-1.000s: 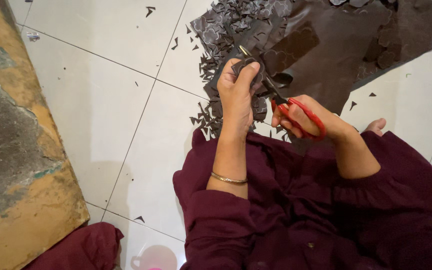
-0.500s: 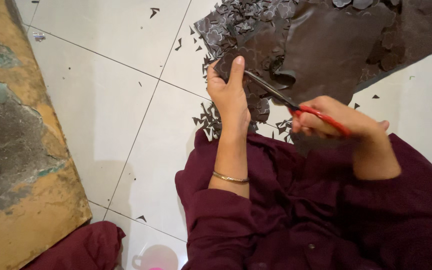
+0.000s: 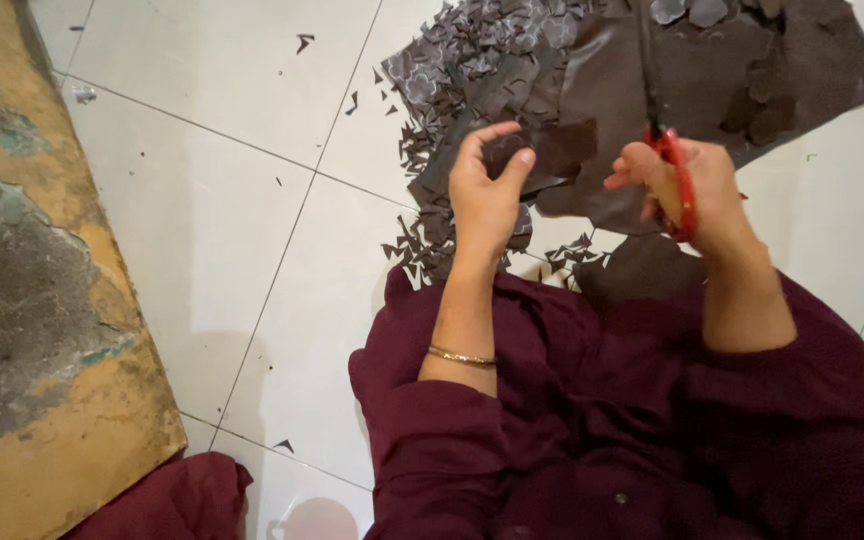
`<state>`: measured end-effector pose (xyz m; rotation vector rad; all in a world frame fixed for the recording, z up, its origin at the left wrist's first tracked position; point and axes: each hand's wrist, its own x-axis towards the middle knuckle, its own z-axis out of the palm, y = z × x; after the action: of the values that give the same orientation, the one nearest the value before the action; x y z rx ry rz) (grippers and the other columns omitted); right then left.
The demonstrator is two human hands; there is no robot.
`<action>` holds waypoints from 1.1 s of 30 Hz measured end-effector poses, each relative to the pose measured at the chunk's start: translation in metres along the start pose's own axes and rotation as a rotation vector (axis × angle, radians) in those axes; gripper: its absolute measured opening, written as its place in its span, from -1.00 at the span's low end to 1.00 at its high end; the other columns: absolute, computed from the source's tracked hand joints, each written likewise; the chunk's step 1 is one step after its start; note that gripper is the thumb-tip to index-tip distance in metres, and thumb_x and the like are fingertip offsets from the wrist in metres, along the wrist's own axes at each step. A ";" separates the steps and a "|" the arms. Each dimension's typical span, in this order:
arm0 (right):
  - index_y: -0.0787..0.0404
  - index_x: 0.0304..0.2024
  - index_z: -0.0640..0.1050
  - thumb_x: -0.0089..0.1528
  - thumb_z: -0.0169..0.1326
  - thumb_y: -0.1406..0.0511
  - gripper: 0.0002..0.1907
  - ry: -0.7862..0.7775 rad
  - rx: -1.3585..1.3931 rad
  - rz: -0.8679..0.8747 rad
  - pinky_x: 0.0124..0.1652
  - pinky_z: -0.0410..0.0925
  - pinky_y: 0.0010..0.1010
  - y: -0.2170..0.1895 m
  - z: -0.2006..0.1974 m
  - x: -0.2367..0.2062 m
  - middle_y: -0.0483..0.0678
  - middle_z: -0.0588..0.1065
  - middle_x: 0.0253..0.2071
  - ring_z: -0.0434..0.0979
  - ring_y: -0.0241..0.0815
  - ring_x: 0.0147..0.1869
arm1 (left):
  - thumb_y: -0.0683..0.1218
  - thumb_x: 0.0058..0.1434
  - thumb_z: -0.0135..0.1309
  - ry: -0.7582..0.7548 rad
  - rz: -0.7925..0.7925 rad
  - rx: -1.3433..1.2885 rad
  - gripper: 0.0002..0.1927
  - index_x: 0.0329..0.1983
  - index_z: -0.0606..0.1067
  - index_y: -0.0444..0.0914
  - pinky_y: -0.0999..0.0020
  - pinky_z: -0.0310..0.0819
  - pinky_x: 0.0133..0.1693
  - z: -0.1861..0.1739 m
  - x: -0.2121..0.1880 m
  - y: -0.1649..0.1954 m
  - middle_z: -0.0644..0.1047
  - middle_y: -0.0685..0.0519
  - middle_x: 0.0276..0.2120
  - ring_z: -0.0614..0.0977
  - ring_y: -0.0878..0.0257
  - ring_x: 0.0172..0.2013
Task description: The person sits on the floor and uses red-handled scissors to cut a patterned brown fabric into small shapes. They hold the fabric with the left hand and cut with the right, accumulating cut pieces on the floor.
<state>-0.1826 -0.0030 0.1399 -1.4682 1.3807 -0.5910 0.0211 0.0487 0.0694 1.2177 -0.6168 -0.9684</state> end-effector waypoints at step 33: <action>0.32 -0.33 0.58 0.11 0.29 0.17 -0.68 0.229 -0.277 -0.032 -0.39 0.34 -0.34 0.025 0.008 0.011 0.02 0.51 -0.55 0.46 -0.22 -0.48 | -0.19 0.06 0.22 -0.116 0.186 0.964 -0.52 0.10 0.51 -0.19 0.04 0.24 0.24 -0.015 -0.010 -0.044 0.43 -0.11 0.17 0.36 -0.14 0.23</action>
<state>-0.1843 -0.0068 0.1121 -1.6849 1.6723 -0.6211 0.0162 0.0627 0.0243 1.8984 -1.3517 -0.5710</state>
